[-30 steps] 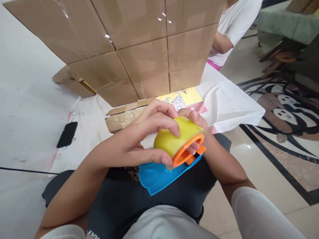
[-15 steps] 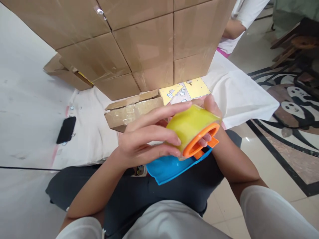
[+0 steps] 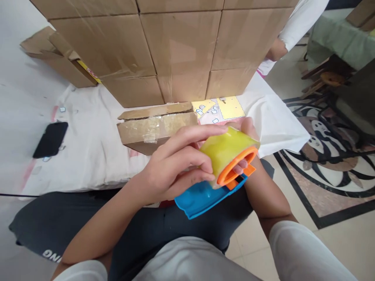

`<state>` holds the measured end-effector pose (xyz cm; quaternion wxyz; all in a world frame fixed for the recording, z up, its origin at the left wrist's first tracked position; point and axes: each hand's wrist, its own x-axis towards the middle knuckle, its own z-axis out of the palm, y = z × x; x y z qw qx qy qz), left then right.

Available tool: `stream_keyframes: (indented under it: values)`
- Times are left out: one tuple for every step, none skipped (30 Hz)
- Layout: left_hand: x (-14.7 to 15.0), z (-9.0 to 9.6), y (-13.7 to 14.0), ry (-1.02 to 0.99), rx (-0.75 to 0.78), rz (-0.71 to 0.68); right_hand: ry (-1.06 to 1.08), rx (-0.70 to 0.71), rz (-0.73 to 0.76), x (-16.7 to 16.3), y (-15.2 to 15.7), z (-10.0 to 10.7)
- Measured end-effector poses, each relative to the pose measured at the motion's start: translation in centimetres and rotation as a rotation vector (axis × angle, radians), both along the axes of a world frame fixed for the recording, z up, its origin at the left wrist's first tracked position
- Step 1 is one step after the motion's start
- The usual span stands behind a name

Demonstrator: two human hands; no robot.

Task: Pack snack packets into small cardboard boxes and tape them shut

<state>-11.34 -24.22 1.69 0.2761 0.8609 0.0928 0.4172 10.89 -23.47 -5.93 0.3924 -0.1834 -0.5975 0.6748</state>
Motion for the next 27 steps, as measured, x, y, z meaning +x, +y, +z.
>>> stream_keyframes:
  values:
    - [-0.3,0.0,0.3,0.001,-0.025,-0.021,0.052,0.009,0.035,0.0,0.0,0.3]
    - [-0.6,0.0,0.6,0.02,-0.045,-0.039,0.111,0.004,0.065,0.0,0.0,0.6]
    - [-0.9,0.1,0.9,0.053,-0.058,-0.053,0.145,-0.016,0.073,0.0,-0.1,1.1]
    - [-1.2,0.3,1.1,0.093,-0.063,-0.06,0.129,-0.044,0.049,0.0,-0.2,1.6]
    - [-1.5,0.4,1.4,0.136,-0.063,-0.058,0.09,-0.079,0.009,0.0,-0.3,2.0]
    - [-1.9,0.5,1.5,0.173,-0.062,-0.054,0.05,-0.113,-0.033,0.0,-0.5,2.4]
    - [-2.1,0.5,1.7,0.19,-0.06,-0.05,0.022,-0.134,-0.058,0.0,-0.6,2.7]
    - [-2.4,0.5,1.7,0.191,-0.06,-0.046,-0.002,-0.147,-0.072,-0.1,-0.6,2.9]
    - [-2.6,0.4,1.8,0.182,-0.061,-0.042,-0.026,-0.155,-0.079,-0.1,-0.7,3.0]
    - [-2.8,0.2,1.7,0.17,-0.062,-0.041,-0.054,-0.161,-0.088,-0.1,-0.6,3.1]
    - [-2.9,0.0,1.7,0.16,-0.062,-0.043,-0.082,-0.164,-0.106,-0.2,-0.6,3.1]
    - [-3.0,-0.2,1.7,0.147,-0.062,-0.048,-0.101,-0.162,-0.132,-0.3,-0.5,3.0]
    - [-3.0,-0.4,1.6,0.131,-0.064,-0.056,-0.117,-0.161,-0.161,-0.4,-0.5,3.0]
    - [-3.0,-0.6,1.6,0.113,-0.068,-0.065,-0.131,-0.162,-0.189,-0.5,-0.4,2.9]
    - [-3.0,-0.7,1.5,0.094,-0.073,-0.073,-0.143,-0.166,-0.212,-0.5,-0.4,2.9]
    - [-3.0,-0.8,1.5,0.077,-0.08,-0.08,-0.15,-0.171,-0.23,-0.6,-0.4,2.9]
    - [-2.9,-0.9,1.5,0.061,-0.085,-0.085,-0.156,-0.174,-0.241,-0.7,-0.4,2.9]
    - [-2.8,-0.9,1.5,0.049,-0.088,-0.088,-0.159,-0.17,-0.245,-0.7,-0.5,2.9]
    - [-2.8,-0.9,1.5,0.042,-0.089,-0.089,-0.158,-0.159,-0.245,-0.7,-0.5,3.0]
    - [-2.7,-0.9,1.5,0.037,-0.088,-0.088,-0.151,-0.143,-0.242,-0.8,-0.6,3.1]
    - [-2.6,-0.9,1.4,0.03,-0.085,-0.087,-0.143,-0.127,-0.237,-0.8,-0.6,3.3]
    - [-2.5,-0.9,1.4,0.03,-0.082,-0.089,-0.137,-0.113,-0.228,-0.7,-0.6,3.4]
    - [-2.4,-0.9,1.4,0.035,-0.08,-0.095,-0.131,-0.102,-0.22,-0.7,-0.6,3.5]
    - [-2.3,-1.0,1.3,0.046,-0.077,-0.105,-0.123,-0.09,-0.211,-0.6,-0.6,3.6]
    - [-2.2,-1.0,1.2,0.058,-0.074,-0.116,-0.117,-0.079,-0.203,-0.5,-0.6,3.7]
    - [-2.2,-1.0,1.1,0.07,-0.071,-0.126,-0.111,-0.066,-0.195,-0.3,-0.5,3.7]
    - [-2.1,-1.1,1.0,0.08,-0.069,-0.132,-0.104,-0.056,-0.195,-0.2,-0.5,3.7]
